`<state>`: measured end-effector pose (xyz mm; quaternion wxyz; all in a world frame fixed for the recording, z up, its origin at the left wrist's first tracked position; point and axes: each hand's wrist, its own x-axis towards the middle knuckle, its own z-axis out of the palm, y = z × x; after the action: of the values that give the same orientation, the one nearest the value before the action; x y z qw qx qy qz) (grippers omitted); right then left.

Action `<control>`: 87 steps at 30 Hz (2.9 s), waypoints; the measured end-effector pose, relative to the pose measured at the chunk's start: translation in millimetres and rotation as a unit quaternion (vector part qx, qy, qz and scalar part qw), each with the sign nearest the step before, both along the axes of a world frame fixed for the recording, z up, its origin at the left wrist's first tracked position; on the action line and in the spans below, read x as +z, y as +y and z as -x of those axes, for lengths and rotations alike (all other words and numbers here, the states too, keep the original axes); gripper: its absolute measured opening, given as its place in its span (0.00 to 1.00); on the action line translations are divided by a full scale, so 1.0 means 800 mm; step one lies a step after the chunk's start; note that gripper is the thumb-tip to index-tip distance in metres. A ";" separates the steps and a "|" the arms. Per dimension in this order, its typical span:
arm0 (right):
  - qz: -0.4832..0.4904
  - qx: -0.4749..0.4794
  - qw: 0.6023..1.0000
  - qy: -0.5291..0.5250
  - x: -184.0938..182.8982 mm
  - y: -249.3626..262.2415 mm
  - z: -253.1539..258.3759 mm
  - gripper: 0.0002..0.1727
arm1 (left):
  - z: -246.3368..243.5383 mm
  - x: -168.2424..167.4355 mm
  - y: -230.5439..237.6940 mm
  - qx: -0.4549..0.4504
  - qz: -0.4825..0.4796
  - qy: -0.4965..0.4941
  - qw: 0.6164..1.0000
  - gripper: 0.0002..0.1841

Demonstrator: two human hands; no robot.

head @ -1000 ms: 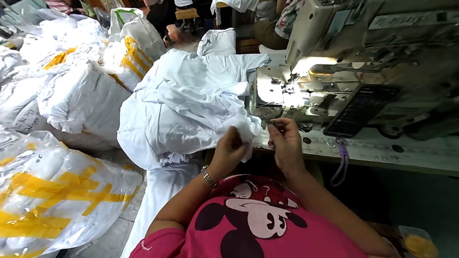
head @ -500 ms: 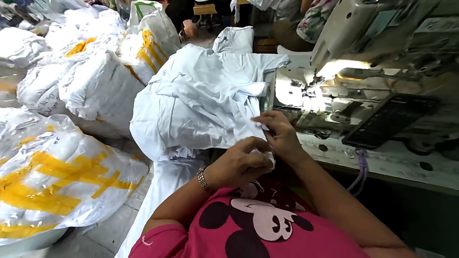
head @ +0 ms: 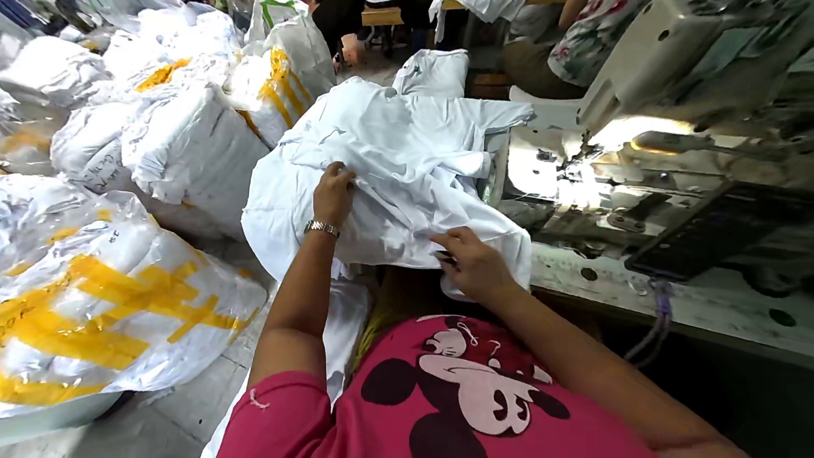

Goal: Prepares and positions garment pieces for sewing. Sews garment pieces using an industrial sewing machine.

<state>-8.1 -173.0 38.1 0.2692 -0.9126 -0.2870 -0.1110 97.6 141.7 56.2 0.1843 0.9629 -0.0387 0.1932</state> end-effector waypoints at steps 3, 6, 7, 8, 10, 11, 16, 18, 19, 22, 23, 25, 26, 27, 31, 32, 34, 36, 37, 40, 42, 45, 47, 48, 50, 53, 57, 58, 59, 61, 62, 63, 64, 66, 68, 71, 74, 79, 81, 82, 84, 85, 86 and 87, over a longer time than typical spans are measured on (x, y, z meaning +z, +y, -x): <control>0.084 -0.074 0.992 0.066 -0.021 0.004 -0.045 0.24 | -0.009 0.036 0.004 -0.039 0.064 0.006 0.997 0.14; -0.035 -0.071 0.992 0.098 0.015 -0.027 -0.064 0.11 | 0.022 0.090 0.014 -0.049 0.131 -0.173 0.975 0.13; -0.112 -0.043 0.984 0.129 0.035 -0.039 -0.062 0.10 | 0.036 0.105 0.019 -0.044 0.139 -0.223 0.964 0.14; -0.181 -0.019 0.972 0.147 0.054 -0.050 -0.058 0.09 | 0.047 0.118 0.023 -0.035 0.141 -0.260 0.955 0.14; -0.216 -0.034 0.968 0.120 0.069 -0.068 -0.052 0.09 | 0.053 0.125 0.030 -0.010 0.130 -0.282 0.950 0.16; -0.185 -0.066 0.977 0.083 0.068 -0.073 -0.053 0.10 | 0.050 0.115 0.031 0.003 0.117 -0.254 0.960 0.17; -0.125 -0.141 0.982 -0.015 0.045 -0.069 -0.040 0.09 | 0.022 -0.006 0.025 0.061 0.037 -0.093 0.993 0.18; -0.157 -0.127 0.979 -0.026 0.046 -0.057 -0.021 0.09 | 0.026 -0.016 0.020 0.070 0.029 -0.108 0.991 0.18; -0.158 -0.114 0.981 -0.023 0.045 -0.051 -0.013 0.09 | 0.030 -0.018 0.019 0.072 0.029 -0.109 0.991 0.17; -0.109 -0.064 0.992 0.021 0.034 -0.025 -0.004 0.13 | 0.028 -0.015 0.020 0.075 0.035 -0.124 0.989 0.16; -0.079 -0.055 0.994 0.046 0.027 -0.014 -0.001 0.17 | 0.029 -0.016 0.020 0.078 0.036 -0.124 0.989 0.16; -0.002 -0.059 0.992 0.108 0.019 0.008 0.003 0.28 | 0.030 -0.016 0.021 0.081 0.038 -0.127 0.988 0.16; 0.039 -0.068 0.987 0.137 0.018 0.016 0.003 0.31 | 0.031 -0.016 0.021 0.082 0.038 -0.132 0.987 0.15; 0.077 -0.080 0.981 0.161 0.016 0.020 0.002 0.32 | 0.031 -0.018 0.022 0.082 0.037 -0.138 0.986 0.15; 0.110 -0.096 0.967 0.209 0.013 0.015 -0.001 0.20 | 0.030 -0.019 0.023 0.085 0.045 -0.151 0.984 0.14; 0.089 -0.089 0.974 0.187 0.011 0.010 0.002 0.17 | 0.030 -0.020 0.024 0.088 0.049 -0.152 0.983 0.14; 0.021 -0.071 0.989 0.124 0.007 -0.005 0.006 0.14 | 0.030 -0.024 0.026 0.089 0.051 -0.160 0.982 0.14; -0.067 -0.058 0.994 0.062 0.012 -0.031 0.005 0.17 | 0.027 -0.025 0.026 0.085 0.055 -0.168 0.981 0.14; -0.104 -0.052 0.992 0.037 0.020 -0.047 0.004 0.18 | 0.026 -0.026 0.026 0.082 0.058 -0.173 0.980 0.13; -0.193 -0.033 0.981 -0.005 0.055 -0.091 0.006 0.16 | 0.031 -0.024 0.027 0.062 0.064 -0.172 0.981 0.11; -0.215 -0.041 0.975 -0.030 0.074 -0.107 0.012 0.16 | 0.032 -0.028 0.029 0.043 0.053 -0.180 0.981 0.11; -0.196 -0.068 0.978 -0.037 0.088 -0.112 0.022 0.18 | 0.041 -0.040 0.023 0.018 0.059 -0.197 0.978 0.09; -0.192 -0.079 0.978 -0.023 0.087 -0.110 0.023 0.20 | 0.061 -0.045 0.015 -0.009 0.093 -0.191 0.977 0.08; -0.188 -0.097 0.977 -0.020 0.087 -0.107 0.023 0.22 | 0.073 -0.045 0.012 -0.028 0.117 -0.180 0.976 0.08; -0.176 -0.134 0.975 -0.009 0.085 -0.099 0.021 0.25 | 0.103 -0.037 0.015 -0.060 0.153 -0.141 0.976 0.08; -0.155 -0.118 0.981 0.022 0.077 -0.091 0.017 0.23 | 0.143 -0.023 0.027 -0.068 0.145 -0.077 0.984 0.08; -0.077 -0.129 0.988 0.029 0.069 -0.092 0.010 0.20 | 0.171 -0.004 0.015 -0.213 0.208 0.087 0.951 0.09; -0.055 -0.142 0.988 0.035 0.068 -0.096 0.008 0.20 | 0.175 0.006 0.011 -0.257 0.230 0.137 0.929 0.10; -0.038 -0.154 0.987 0.039 0.067 -0.102 0.006 0.19 | 0.179 0.015 0.011 -0.281 0.260 0.158 0.910 0.11; -0.014 -0.174 0.984 0.045 0.064 -0.112 0.004 0.18 | 0.178 0.029 0.031 -0.245 0.322 0.100 0.909 0.12; -0.009 -0.178 0.983 0.051 0.063 -0.114 0.005 0.17 | 0.171 0.031 0.051 -0.181 0.324 0.028 0.928 0.13; -0.007 -0.178 0.982 0.057 0.062 -0.115 0.006 0.16 | 0.158 0.028 0.077 -0.094 0.300 -0.036 0.949 0.14; -0.008 -0.176 0.982 0.069 0.060 -0.115 0.007 0.15 | 0.143 0.021 0.105 -0.001 0.271 -0.074 0.960 0.16; -0.021 -0.158 0.981 0.108 0.056 -0.111 0.007 0.14 | 0.114 -0.005 0.159 0.145 0.239 -0.053 0.959 0.23; -0.050 -0.129 0.980 0.143 0.057 -0.099 0.006 0.14 | 0.098 -0.024 0.188 0.206 0.243 0.047 0.947 0.31; -0.115 -0.097 0.967 0.205 0.071 -0.071 -0.001 0.16 | 0.096 -0.025 0.191 0.219 0.224 0.069 0.947 0.21; -0.187 -0.095 0.956 0.205 0.095 -0.049 -0.030 0.18 | 0.106 0.008 0.175 0.175 0.211 0.002 0.962 0.15; -0.168 -0.094 0.980 -0.052 0.180 -0.016 -0.101 0.21 | 0.152 0.069 0.086 0.030 0.514 -0.074 0.854 0.12; -0.179 -0.081 0.968 -0.155 0.199 -0.006 -0.134 0.21 | 0.192 0.082 0.011 -0.039 0.659 -0.021 0.751 0.11; -0.177 -0.074 0.968 -0.164 0.205 -0.003 -0.145 0.23 | 0.205 0.076 -0.024 -0.081 0.721 0.012 0.688 0.12; -0.161 -0.063 0.975 -0.141 0.205 0.001 -0.146 0.28 | 0.225 0.049 -0.086 -0.141 0.798 0.089 0.580 0.17; -0.152 -0.064 0.979 -0.117 0.197 0.002 -0.138 0.28 | 0.232 0.030 -0.110 -0.148 0.803 0.142 0.560 0.19; -0.140 -0.064 0.984 -0.092 0.185 0.001 -0.126 0.27 | 0.235 0.007 -0.128 -0.144 0.792 0.194 0.561 0.21; -0.120 -0.064 0.989 -0.065 0.170 -0.002 -0.112 0.25 | 0.234 -0.018 -0.139 -0.137 0.772 0.233 0.575 0.22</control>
<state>81.7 -174.3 174.0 0.3497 -0.8813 -0.2291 -0.2204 -89.8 30.7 42.1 0.8852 0.4507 0.0378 -0.1091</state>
